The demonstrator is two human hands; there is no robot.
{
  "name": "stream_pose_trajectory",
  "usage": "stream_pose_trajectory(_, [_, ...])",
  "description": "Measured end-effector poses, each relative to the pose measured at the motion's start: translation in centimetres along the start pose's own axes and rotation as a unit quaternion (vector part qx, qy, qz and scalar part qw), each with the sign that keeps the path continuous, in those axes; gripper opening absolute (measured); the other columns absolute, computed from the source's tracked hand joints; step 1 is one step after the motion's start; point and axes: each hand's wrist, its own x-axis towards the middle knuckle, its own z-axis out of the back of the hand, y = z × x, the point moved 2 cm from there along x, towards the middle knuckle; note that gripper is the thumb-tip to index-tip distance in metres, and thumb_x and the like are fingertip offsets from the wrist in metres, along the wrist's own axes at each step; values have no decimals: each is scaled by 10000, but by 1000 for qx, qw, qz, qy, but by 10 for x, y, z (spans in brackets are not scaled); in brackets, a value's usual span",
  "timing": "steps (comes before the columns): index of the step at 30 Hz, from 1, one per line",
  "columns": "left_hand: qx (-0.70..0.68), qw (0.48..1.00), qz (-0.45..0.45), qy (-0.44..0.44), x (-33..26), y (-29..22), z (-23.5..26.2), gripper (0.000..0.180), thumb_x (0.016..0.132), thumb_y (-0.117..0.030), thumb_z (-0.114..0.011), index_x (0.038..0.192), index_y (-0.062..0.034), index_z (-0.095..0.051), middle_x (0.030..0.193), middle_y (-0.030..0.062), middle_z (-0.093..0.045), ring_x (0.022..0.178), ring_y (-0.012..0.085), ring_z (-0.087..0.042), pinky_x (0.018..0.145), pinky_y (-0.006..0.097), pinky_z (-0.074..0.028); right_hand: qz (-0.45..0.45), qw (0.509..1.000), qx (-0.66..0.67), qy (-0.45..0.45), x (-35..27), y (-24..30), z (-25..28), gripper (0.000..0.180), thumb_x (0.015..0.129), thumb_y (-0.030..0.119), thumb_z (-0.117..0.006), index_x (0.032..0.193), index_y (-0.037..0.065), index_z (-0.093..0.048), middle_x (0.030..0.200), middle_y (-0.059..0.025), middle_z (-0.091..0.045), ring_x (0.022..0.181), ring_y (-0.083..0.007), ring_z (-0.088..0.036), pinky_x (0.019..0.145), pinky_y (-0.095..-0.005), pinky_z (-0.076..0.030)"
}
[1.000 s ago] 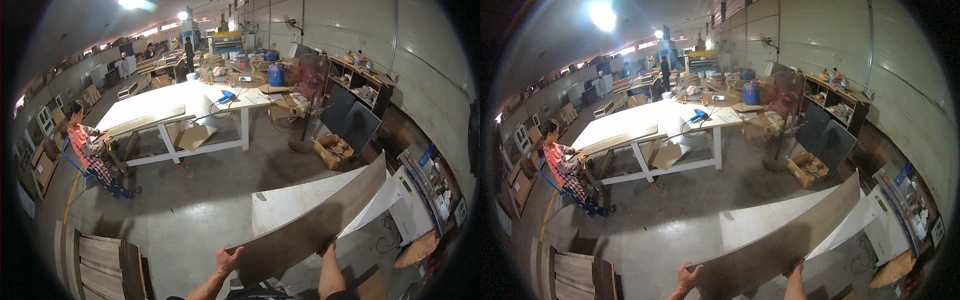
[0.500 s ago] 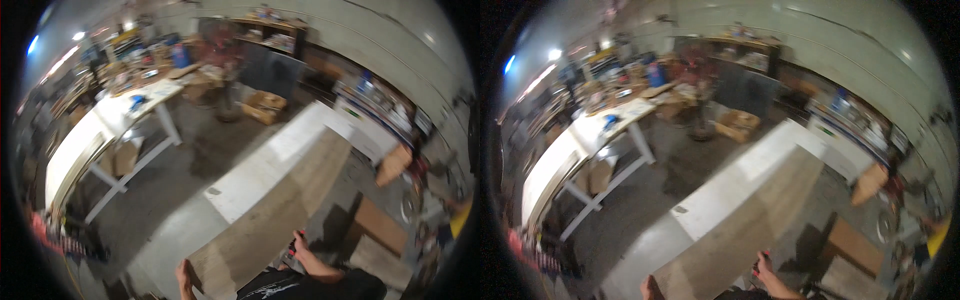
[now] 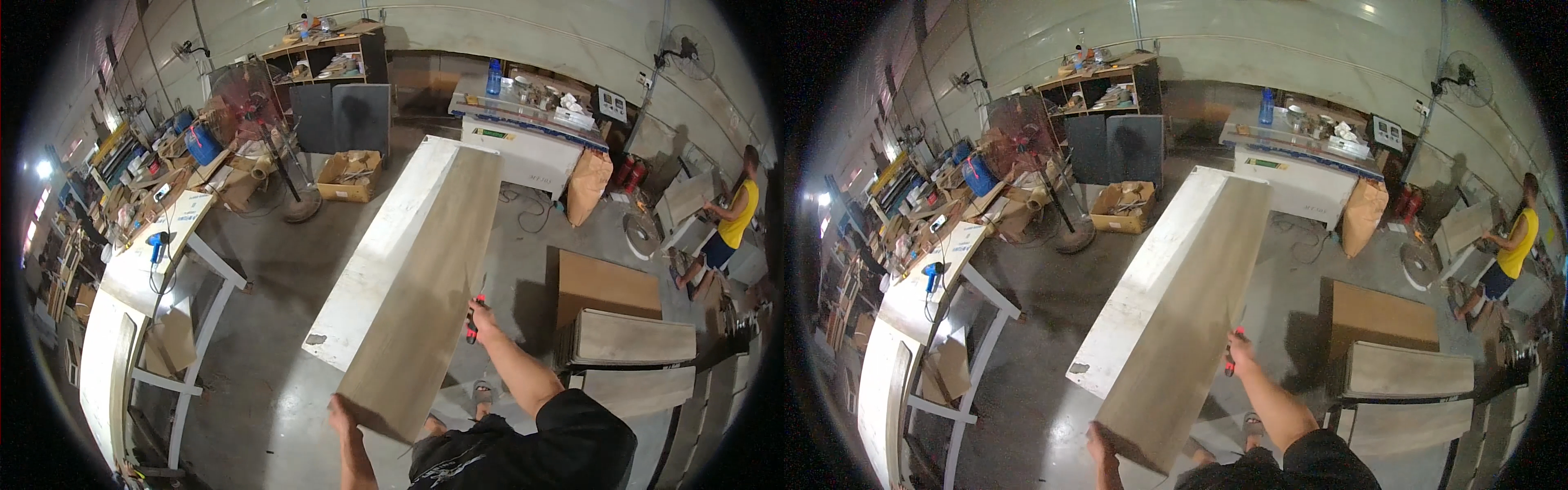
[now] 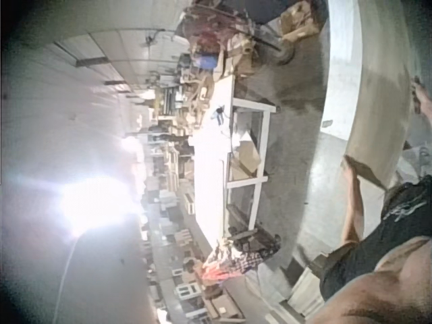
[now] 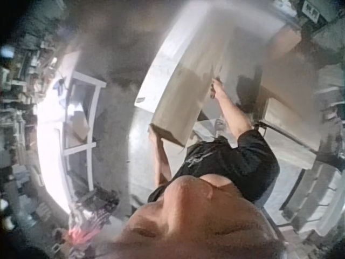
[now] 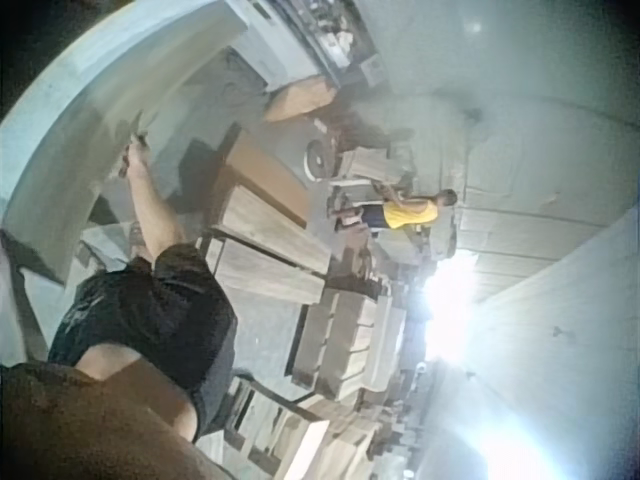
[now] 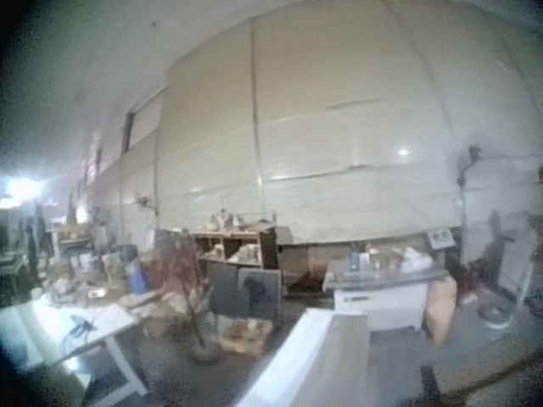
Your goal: Trimming or scoring the edges of wooden laminate panels using a utility knife in a factory setting.
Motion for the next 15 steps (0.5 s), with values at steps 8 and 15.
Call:
stream_pose_trajectory(8, [261, 952, 47, 153, 41, 66, -9, 597, 971, -494, -620, 1306, -2, -570, 1137, 129, -714, 935, 235, -706, 666, 409, -559, -9, 978, -207, -39, -34, -122, 42, 373, 957, 412, -646, 1108, 71, -651, 865, -54, -632, 568, -195, -570, 484, -356, -493])
stream_pose_trajectory(15, [121, 979, 9, 162, 3, 97, -61, 497, 962, -365, -701, 1298, -56, -503, 1143, 141, -684, 884, 242, -718, 636, 382, -550, -98, 980, -162, 52, -130, -198, 44, 379, 984, 419, -644, 1176, 92, -643, 981, -54, -681, 782, -186, -668, 576, -371, -549])
